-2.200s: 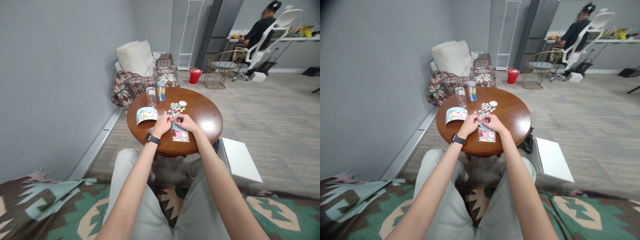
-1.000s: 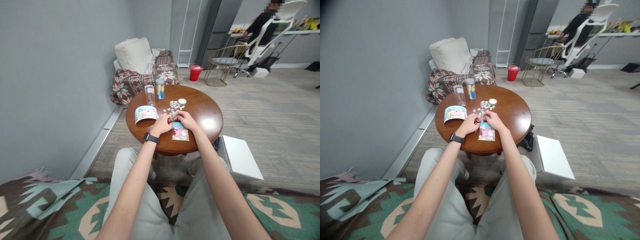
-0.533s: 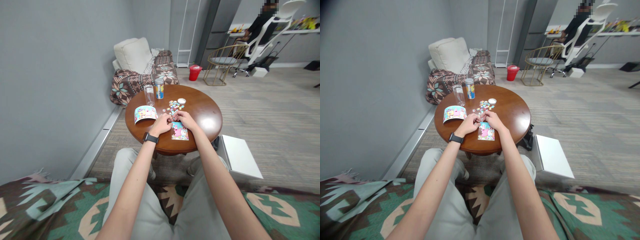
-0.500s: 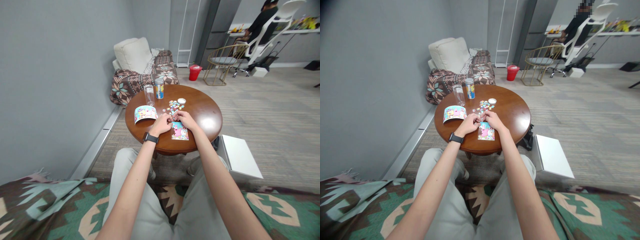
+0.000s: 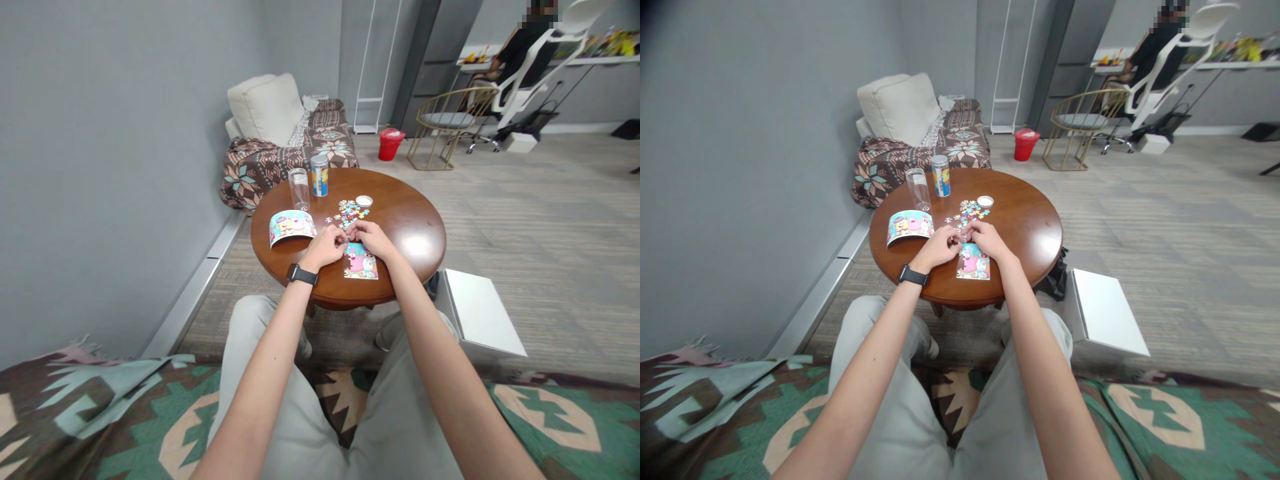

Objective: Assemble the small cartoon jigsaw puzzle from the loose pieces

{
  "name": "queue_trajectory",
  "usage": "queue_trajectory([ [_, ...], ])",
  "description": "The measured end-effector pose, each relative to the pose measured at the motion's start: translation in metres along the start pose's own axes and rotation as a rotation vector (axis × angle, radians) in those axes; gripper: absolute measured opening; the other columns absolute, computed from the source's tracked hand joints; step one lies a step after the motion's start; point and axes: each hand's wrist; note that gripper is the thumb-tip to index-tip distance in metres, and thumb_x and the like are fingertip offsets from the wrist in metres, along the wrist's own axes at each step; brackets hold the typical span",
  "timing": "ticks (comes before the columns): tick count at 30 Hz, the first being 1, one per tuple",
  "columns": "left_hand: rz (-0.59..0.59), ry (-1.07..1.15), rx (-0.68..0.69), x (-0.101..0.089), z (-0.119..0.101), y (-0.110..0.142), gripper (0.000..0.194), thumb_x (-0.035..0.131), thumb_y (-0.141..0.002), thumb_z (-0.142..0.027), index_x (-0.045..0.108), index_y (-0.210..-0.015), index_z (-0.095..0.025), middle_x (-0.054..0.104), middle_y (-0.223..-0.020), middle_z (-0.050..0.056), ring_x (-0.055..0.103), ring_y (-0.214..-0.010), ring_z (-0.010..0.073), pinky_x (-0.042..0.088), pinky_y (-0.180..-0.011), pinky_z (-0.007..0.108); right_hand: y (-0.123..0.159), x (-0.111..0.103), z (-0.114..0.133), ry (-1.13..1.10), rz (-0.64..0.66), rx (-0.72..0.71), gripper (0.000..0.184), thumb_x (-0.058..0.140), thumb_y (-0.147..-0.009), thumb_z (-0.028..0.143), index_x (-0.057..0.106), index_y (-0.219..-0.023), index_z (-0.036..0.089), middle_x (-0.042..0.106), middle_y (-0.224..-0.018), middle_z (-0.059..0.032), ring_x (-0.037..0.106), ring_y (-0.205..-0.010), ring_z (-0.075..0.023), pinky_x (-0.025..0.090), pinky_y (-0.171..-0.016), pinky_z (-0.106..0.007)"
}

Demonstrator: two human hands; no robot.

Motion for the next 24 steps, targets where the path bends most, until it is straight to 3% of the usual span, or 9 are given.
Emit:
queue_trajectory([
  [17, 0.024, -0.009, 0.005, 0.0001, 0.0004, -0.0012, 0.006, 0.067, -0.080, -0.016, 0.071, -0.083, -0.018, 0.062, -0.086, 0.004, 0.061, -0.084, 0.0191, 0.050, -0.083, 0.032, 0.0006, 0.0013, 0.0039, 0.009, -0.015, -0.011, 0.027, 0.045, -0.061, 0.015, 0.067, -0.076, 0.019, 0.064, -0.067, 0.0002, 0.057, -0.069, -0.0158, 0.044, -0.072, -0.028],
  [24, 0.001, -0.043, 0.023, 0.0019, 0.0017, -0.0013, 0.017, 0.057, -0.080, -0.009, 0.069, -0.088, -0.018, 0.062, -0.085, 0.004, 0.061, -0.086, 0.0193, 0.050, -0.085, 0.032, 0.0013, 0.0013, 0.0047, -0.021, -0.013, 0.010, 0.029, 0.044, -0.060, 0.014, 0.068, -0.076, 0.019, 0.063, -0.066, 0.0008, 0.057, -0.067, -0.0153, 0.043, -0.068, -0.027],
])
Point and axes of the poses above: each hand's wrist, its own y-axis away from the middle knuckle, its own x-axis out of the palm, z = x × y
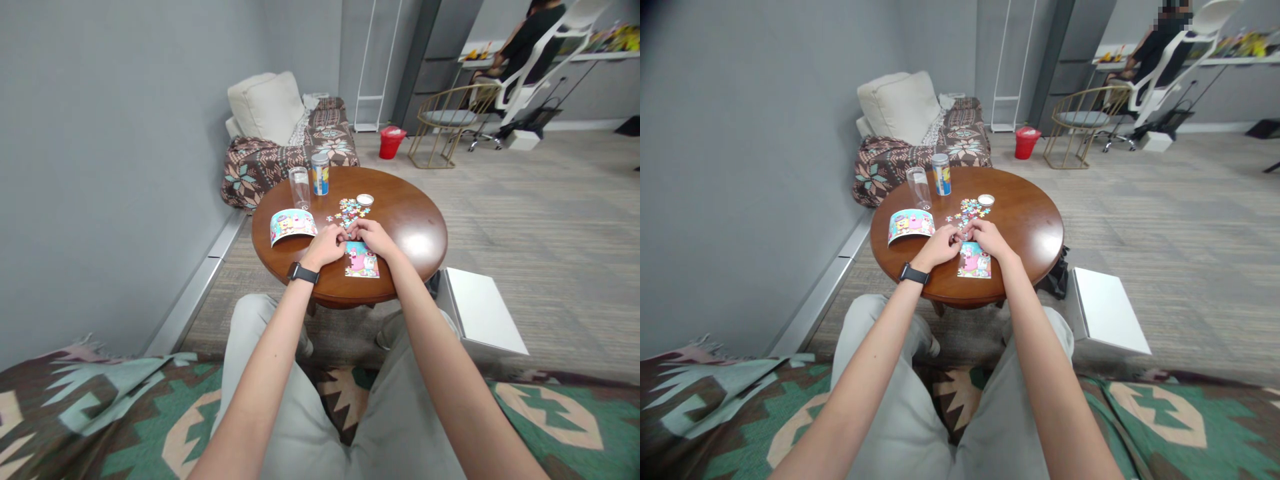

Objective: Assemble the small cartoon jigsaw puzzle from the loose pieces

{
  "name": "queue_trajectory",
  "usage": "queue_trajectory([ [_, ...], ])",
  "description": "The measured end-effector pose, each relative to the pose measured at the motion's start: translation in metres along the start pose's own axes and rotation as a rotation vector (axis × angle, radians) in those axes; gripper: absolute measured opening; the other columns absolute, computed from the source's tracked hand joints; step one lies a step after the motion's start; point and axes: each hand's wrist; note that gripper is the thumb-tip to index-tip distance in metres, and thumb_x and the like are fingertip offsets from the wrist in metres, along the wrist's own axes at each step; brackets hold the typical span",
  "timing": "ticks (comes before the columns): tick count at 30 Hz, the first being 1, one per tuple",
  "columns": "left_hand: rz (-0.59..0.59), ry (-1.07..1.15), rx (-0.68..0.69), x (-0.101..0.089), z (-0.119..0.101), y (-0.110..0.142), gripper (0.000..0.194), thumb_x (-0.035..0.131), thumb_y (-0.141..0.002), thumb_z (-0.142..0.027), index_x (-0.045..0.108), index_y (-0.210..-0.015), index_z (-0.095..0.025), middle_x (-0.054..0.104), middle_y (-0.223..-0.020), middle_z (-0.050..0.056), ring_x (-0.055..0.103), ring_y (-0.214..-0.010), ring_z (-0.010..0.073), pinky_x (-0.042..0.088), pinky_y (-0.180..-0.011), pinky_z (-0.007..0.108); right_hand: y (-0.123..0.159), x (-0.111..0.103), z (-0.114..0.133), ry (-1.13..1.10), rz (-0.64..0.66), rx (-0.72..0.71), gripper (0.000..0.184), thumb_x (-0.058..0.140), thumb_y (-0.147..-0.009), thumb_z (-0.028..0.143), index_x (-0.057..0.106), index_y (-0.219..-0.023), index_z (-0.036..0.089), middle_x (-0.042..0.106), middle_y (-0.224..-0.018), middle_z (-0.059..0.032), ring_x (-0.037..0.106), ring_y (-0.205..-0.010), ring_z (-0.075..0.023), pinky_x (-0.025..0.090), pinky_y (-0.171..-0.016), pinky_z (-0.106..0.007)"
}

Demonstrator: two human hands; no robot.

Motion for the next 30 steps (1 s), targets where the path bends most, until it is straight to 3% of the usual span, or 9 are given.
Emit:
queue_trajectory([
  [9, -0.008, 0.012, 0.013, 0.001, 0.001, 0.000, 0.014, 0.057, -0.079, -0.010, 0.068, -0.081, -0.018, 0.061, -0.083, 0.004, 0.060, -0.082, 0.0182, 0.049, -0.080, 0.031, 0.001, 0.000, 0.002, 0.047, -0.021, -0.035, 0.029, 0.043, -0.062, 0.013, 0.069, -0.074, 0.019, 0.063, -0.066, 0.0004, 0.058, -0.067, -0.0164, 0.044, -0.068, -0.028],
  [11, -0.010, 0.013, 0.014, 0.001, 0.001, 0.000, 0.014, 0.057, -0.078, -0.009, 0.068, -0.080, -0.017, 0.061, -0.083, 0.004, 0.059, -0.081, 0.0180, 0.049, -0.080, 0.031, 0.002, -0.001, 0.005, 0.126, -0.130, -0.093, 0.026, 0.042, -0.065, 0.013, 0.066, -0.068, 0.020, 0.063, -0.067, -0.0006, 0.058, -0.070, -0.0174, 0.046, -0.072, -0.030],
  [13, -0.009, 0.017, 0.016, 0.001, 0.001, 0.000, 0.015, 0.057, -0.078, -0.008, 0.068, -0.080, -0.017, 0.061, -0.082, 0.004, 0.059, -0.080, 0.0177, 0.048, -0.081, 0.031, 0.003, -0.006, 0.007, 0.235, -0.318, -0.143, 0.024, 0.041, -0.069, 0.012, 0.062, -0.061, 0.021, 0.063, -0.069, -0.0024, 0.059, -0.074, -0.0190, 0.047, -0.079, -0.032],
  [15, -0.006, 0.022, 0.017, 0.001, 0.001, 0.000, 0.015, 0.056, -0.078, -0.008, 0.068, -0.080, -0.018, 0.061, -0.082, 0.003, 0.059, -0.080, 0.0175, 0.048, -0.081, 0.031, 0.003, -0.011, 0.004, 0.344, -0.506, -0.121, 0.025, 0.041, -0.071, 0.011, 0.060, -0.059, 0.021, 0.064, -0.074, -0.0048, 0.059, -0.079, -0.0213, 0.047, -0.085, -0.036],
  [17, -0.006, 0.027, 0.012, 0.001, 0.001, 0.000, 0.016, 0.056, -0.079, -0.008, 0.068, -0.080, -0.018, 0.060, -0.083, 0.003, 0.059, -0.080, 0.0173, 0.048, -0.080, 0.030, 0.002, -0.016, -0.002, 0.435, -0.612, -0.040, 0.026, 0.042, -0.072, 0.010, 0.063, -0.062, 0.021, 0.065, -0.082, -0.0077, 0.060, -0.086, -0.0243, 0.047, -0.089, -0.039],
  [21, -0.003, 0.017, -0.001, 0.003, 0.002, -0.001, 0.017, 0.054, -0.083, -0.010, 0.068, -0.080, -0.018, 0.060, -0.083, 0.004, 0.058, -0.081, 0.0177, 0.048, -0.081, 0.031, 0.001, -0.020, -0.016, 0.518, -0.537, 0.068, 0.029, 0.049, -0.069, 0.009, 0.074, -0.078, 0.019, 0.070, -0.102, -0.0108, 0.060, -0.100, -0.0291, 0.047, -0.097, -0.045],
  [30, -0.011, 0.038, -0.003, 0.003, 0.003, -0.002, 0.009, 0.060, -0.084, -0.015, 0.066, -0.078, -0.018, 0.060, -0.082, 0.002, 0.057, -0.079, 0.0168, 0.047, -0.079, 0.030, 0.001, -0.016, -0.019, 0.588, -0.427, 0.045, 0.031, 0.050, -0.079, 0.013, 0.078, -0.085, 0.024, 0.072, -0.103, -0.0059, 0.063, -0.098, -0.0241, 0.049, -0.098, -0.041],
])
Point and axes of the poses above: each hand's wrist, its own y-axis away from the middle knuckle, its own x-axis out of the palm, z = x × y
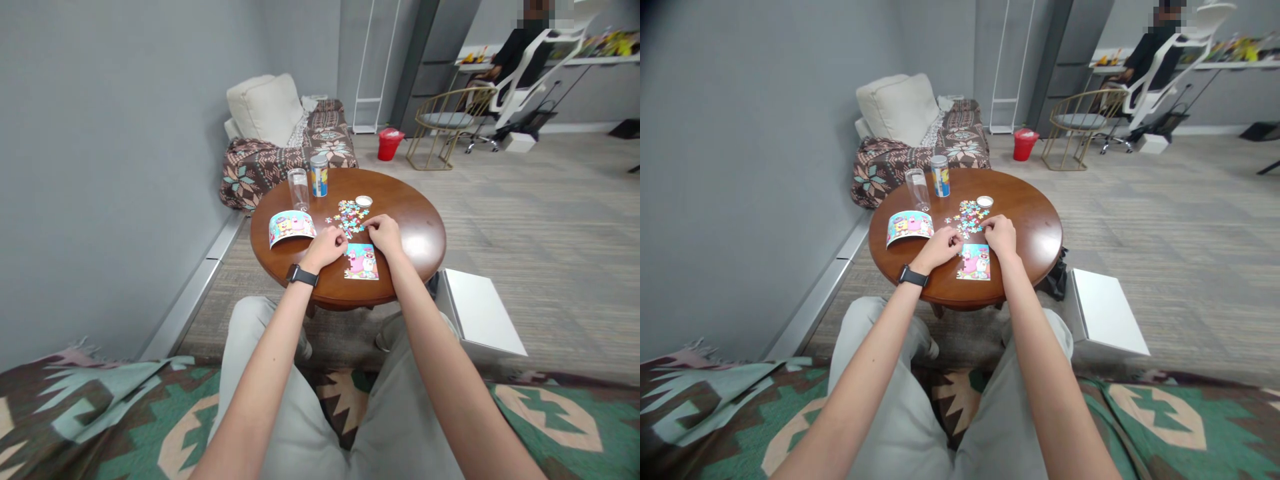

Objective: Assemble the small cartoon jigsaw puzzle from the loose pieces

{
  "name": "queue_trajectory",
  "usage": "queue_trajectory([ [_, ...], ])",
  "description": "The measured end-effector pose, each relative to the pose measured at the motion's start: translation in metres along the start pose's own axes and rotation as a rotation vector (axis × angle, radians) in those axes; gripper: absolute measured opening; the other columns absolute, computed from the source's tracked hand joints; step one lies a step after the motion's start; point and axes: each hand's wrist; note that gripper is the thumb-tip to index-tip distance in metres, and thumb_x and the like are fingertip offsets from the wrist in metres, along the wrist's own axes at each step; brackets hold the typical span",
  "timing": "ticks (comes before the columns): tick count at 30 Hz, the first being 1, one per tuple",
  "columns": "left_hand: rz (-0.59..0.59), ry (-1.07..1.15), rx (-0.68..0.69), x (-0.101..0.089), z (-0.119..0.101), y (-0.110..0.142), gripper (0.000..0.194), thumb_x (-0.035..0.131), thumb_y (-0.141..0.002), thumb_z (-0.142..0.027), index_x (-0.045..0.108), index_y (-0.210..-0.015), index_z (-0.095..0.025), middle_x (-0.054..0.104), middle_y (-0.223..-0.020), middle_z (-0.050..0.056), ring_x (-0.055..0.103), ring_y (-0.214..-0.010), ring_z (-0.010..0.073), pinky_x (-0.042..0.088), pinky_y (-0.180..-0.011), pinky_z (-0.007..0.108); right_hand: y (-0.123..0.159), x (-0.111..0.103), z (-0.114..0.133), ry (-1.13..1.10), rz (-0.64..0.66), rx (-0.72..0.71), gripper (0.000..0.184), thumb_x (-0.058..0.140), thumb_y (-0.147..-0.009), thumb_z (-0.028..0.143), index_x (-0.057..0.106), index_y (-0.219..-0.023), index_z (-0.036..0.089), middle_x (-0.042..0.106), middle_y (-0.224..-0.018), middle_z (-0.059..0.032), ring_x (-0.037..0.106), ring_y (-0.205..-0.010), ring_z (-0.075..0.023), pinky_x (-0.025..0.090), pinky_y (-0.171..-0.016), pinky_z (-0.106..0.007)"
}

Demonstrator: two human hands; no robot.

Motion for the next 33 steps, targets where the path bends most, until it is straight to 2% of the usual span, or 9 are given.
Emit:
queue_trajectory([
  [2, 0.008, 0.020, -0.010, -0.001, -0.001, 0.001, 0.004, 0.068, -0.082, -0.022, 0.067, -0.081, -0.018, 0.060, -0.084, 0.002, 0.057, -0.079, 0.0162, 0.048, -0.077, 0.029, 0.000, -0.001, 0.001, 0.001, 0.017, 0.005, 0.031, 0.049, -0.081, 0.013, 0.078, -0.086, 0.024, 0.071, -0.099, -0.0053, 0.064, -0.094, -0.0226, 0.050, -0.095, -0.039],
  [6, 0.022, 0.070, -0.003, -0.004, -0.003, 0.003, 0.022, 0.079, -0.076, -0.032, 0.070, -0.092, -0.019, 0.059, -0.091, 0.001, 0.058, -0.080, 0.0155, 0.048, -0.077, 0.028, 0.000, 0.000, 0.003, 0.012, 0.040, 0.027, 0.030, 0.050, -0.081, 0.013, 0.078, -0.087, 0.023, 0.070, -0.096, -0.0052, 0.064, -0.091, -0.0220, 0.051, -0.092, -0.038],
  [10, 0.061, 0.096, 0.007, -0.006, -0.005, 0.005, 0.032, 0.083, -0.073, -0.038, 0.073, -0.098, -0.020, 0.059, -0.093, 0.001, 0.059, -0.081, 0.0156, 0.048, -0.078, 0.029, -0.001, 0.001, 0.003, -0.015, 0.071, -0.010, 0.026, 0.054, -0.080, 0.015, 0.077, -0.088, 0.024, 0.071, -0.099, -0.0053, 0.064, -0.094, -0.0229, 0.051, -0.094, -0.040],
  [16, 0.084, 0.057, -0.016, -0.008, -0.007, 0.006, 0.030, 0.085, -0.070, -0.037, 0.072, -0.091, -0.020, 0.060, -0.091, 0.001, 0.059, -0.083, 0.0170, 0.049, -0.078, 0.029, -0.001, 0.003, 0.002, -0.043, 0.080, -0.030, 0.020, 0.056, -0.079, 0.016, 0.075, -0.084, 0.024, 0.069, -0.093, -0.0042, 0.063, -0.087, -0.0218, 0.051, -0.090, -0.039],
  [19, 0.086, 0.043, -0.009, -0.010, -0.008, 0.006, 0.030, 0.085, -0.070, -0.038, 0.071, -0.088, -0.019, 0.061, -0.090, 0.001, 0.059, -0.084, 0.0175, 0.048, -0.079, 0.030, -0.001, 0.004, 0.002, -0.093, -0.011, -0.001, 0.022, 0.050, -0.080, 0.014, 0.071, -0.086, 0.020, 0.067, -0.092, -0.0067, 0.062, -0.083, -0.0218, 0.051, -0.088, -0.038],
  [23, 0.087, 0.049, -0.026, -0.010, -0.009, 0.006, 0.029, 0.084, -0.070, -0.037, 0.069, -0.087, -0.019, 0.061, -0.090, 0.001, 0.059, -0.082, 0.0169, 0.048, -0.076, 0.029, -0.001, 0.006, 0.000, -0.139, -0.116, 0.051, 0.028, 0.044, -0.078, 0.009, 0.066, -0.092, 0.018, 0.066, -0.095, -0.0110, 0.062, -0.089, -0.0236, 0.051, -0.089, -0.039],
  [30, 0.082, 0.036, -0.020, -0.010, -0.010, 0.006, 0.028, 0.084, -0.071, -0.036, 0.067, -0.085, -0.019, 0.061, -0.089, 0.001, 0.059, -0.081, 0.0171, 0.048, -0.075, 0.029, -0.001, 0.006, -0.001, -0.119, -0.087, 0.063, 0.026, 0.044, -0.078, 0.009, 0.065, -0.092, 0.018, 0.066, -0.097, -0.0117, 0.062, -0.092, -0.0249, 0.051, -0.090, -0.040],
  [33, 0.086, 0.027, -0.014, -0.011, -0.011, 0.006, 0.028, 0.083, -0.071, -0.037, 0.067, -0.085, -0.019, 0.062, -0.088, 0.001, 0.059, -0.083, 0.0174, 0.048, -0.076, 0.029, -0.001, 0.005, 0.000, -0.080, -0.055, 0.017, 0.026, 0.046, -0.080, 0.012, 0.067, -0.093, 0.019, 0.068, -0.101, -0.0111, 0.062, -0.096, -0.0258, 0.050, -0.093, -0.042],
])
Point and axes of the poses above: each hand's wrist, its own y-axis away from the middle knuckle, its own x-axis out of the palm, z = x × y
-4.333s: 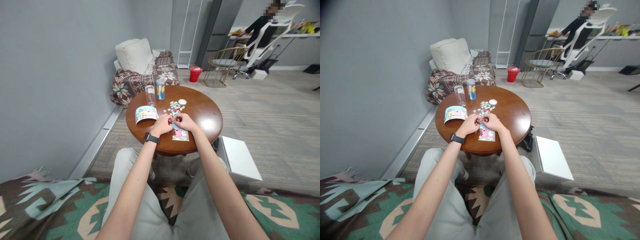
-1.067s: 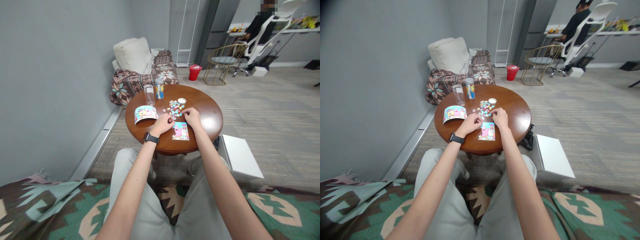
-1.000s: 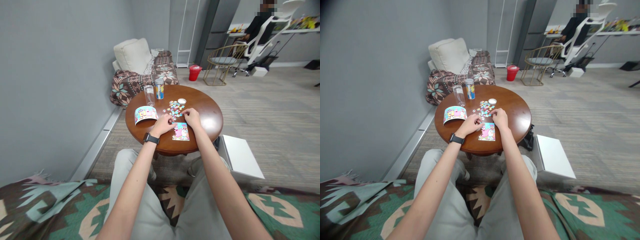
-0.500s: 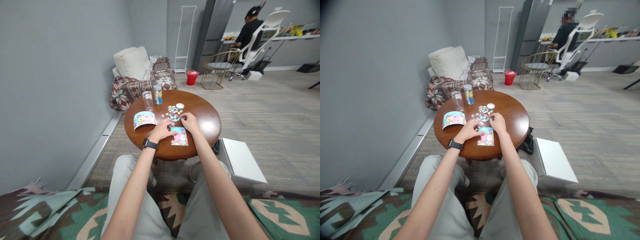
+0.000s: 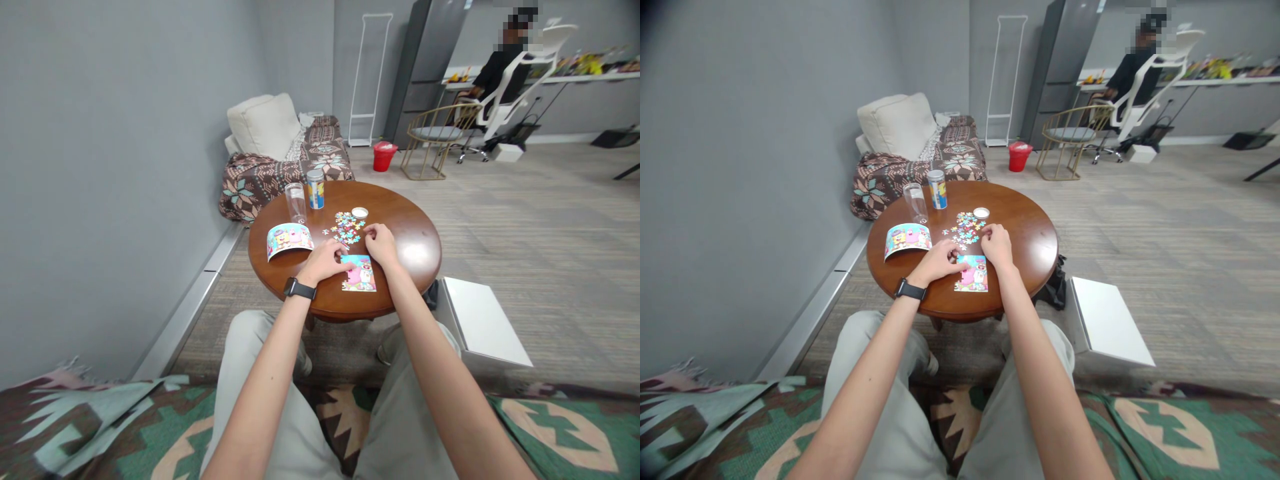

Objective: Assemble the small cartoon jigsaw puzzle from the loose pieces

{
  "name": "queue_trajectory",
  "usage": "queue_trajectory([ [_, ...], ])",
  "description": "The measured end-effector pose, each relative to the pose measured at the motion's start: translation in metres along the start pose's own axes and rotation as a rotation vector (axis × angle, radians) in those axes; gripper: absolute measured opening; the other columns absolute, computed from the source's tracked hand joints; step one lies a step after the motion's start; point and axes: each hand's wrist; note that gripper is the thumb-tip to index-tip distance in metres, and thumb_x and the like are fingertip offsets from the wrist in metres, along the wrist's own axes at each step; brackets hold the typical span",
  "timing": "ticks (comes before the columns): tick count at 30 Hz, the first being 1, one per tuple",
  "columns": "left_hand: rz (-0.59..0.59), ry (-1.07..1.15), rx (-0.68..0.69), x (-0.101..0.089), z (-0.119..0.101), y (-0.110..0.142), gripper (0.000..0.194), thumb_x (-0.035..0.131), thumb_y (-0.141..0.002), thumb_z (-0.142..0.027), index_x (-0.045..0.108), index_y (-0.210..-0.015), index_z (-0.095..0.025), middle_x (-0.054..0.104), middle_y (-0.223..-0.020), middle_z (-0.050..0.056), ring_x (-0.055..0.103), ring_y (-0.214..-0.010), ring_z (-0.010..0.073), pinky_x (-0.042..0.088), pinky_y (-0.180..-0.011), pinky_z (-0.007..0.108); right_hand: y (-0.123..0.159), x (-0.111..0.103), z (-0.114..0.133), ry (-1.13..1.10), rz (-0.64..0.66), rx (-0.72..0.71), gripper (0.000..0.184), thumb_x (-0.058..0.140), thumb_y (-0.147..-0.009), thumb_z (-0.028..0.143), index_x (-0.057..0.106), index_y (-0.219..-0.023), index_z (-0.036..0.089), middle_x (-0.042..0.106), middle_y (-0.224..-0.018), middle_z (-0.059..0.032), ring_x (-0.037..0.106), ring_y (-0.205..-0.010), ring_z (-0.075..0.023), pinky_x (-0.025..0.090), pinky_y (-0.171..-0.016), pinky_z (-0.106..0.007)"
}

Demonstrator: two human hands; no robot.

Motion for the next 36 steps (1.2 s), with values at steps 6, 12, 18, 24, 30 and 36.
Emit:
queue_trajectory([
  [6, -0.029, -0.022, 0.015, 0.005, 0.005, -0.002, 0.020, 0.076, -0.079, -0.036, 0.065, -0.084, -0.020, 0.063, -0.088, 0.002, 0.060, -0.085, 0.0184, 0.048, -0.079, 0.030, 0.002, -0.002, 0.004, 0.068, 0.100, -0.070, 0.030, 0.048, -0.087, 0.018, 0.069, -0.108, 0.022, 0.071, -0.117, -0.0094, 0.060, -0.111, -0.0293, 0.047, -0.101, -0.049],
  [12, -0.054, -0.063, 0.014, 0.008, 0.009, -0.005, 0.012, 0.054, -0.094, -0.023, 0.061, -0.085, -0.021, 0.064, -0.091, 0.004, 0.061, -0.092, 0.0194, 0.048, -0.086, 0.032, -0.010, 0.008, 0.005, 0.194, 0.205, -0.130, 0.043, 0.046, -0.088, 0.012, 0.067, -0.123, 0.024, 0.058, -0.145, -0.0088, 0.054, -0.127, -0.0333, 0.047, -0.102, -0.057],
  [18, -0.044, -0.058, 0.009, 0.009, 0.009, -0.005, 0.011, 0.053, -0.093, -0.021, 0.060, -0.085, -0.020, 0.065, -0.089, 0.003, 0.060, -0.088, 0.0194, 0.047, -0.084, 0.033, -0.043, 0.014, 0.001, 0.240, 0.310, -0.247, 0.043, 0.048, -0.082, 0.002, 0.075, -0.111, 0.019, 0.067, -0.132, -0.0124, 0.060, -0.118, -0.0290, 0.046, -0.106, -0.046],
  [24, -0.052, -0.044, -0.007, 0.007, 0.007, -0.004, 0.008, 0.055, -0.091, -0.020, 0.060, -0.085, -0.021, 0.064, -0.089, 0.003, 0.060, -0.085, 0.0184, 0.048, -0.082, 0.032, -0.048, 0.007, 0.002, 0.324, 0.334, -0.303, 0.035, 0.055, -0.080, 0.005, 0.079, -0.098, 0.022, 0.073, -0.119, -0.0108, 0.060, -0.110, -0.0284, 0.049, -0.100, -0.041],
  [30, -0.046, -0.031, -0.010, 0.005, 0.005, -0.003, 0.009, 0.053, -0.090, -0.018, 0.060, -0.084, -0.021, 0.065, -0.090, 0.003, 0.061, -0.084, 0.0187, 0.049, -0.081, 0.033, -0.042, -0.002, -0.024, 0.178, 0.198, -0.216, 0.046, 0.046, -0.079, 0.003, 0.075, -0.112, 0.019, 0.072, -0.114, -0.0109, 0.064, -0.107, -0.0256, 0.048, -0.104, -0.043],
  [36, -0.040, -0.040, 0.003, 0.004, 0.005, -0.004, 0.010, 0.052, -0.089, -0.017, 0.059, -0.084, -0.020, 0.065, -0.089, 0.004, 0.061, -0.085, 0.0192, 0.048, -0.082, 0.033, -0.036, 0.002, -0.032, 0.061, 0.128, -0.175, 0.037, 0.053, -0.083, 0.012, 0.072, -0.114, 0.014, 0.070, -0.118, -0.0132, 0.064, -0.111, -0.0265, 0.049, -0.105, -0.044],
])
Point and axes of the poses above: each hand's wrist, its own y-axis away from the middle knuckle, its own x-axis out of the palm, z = x × y
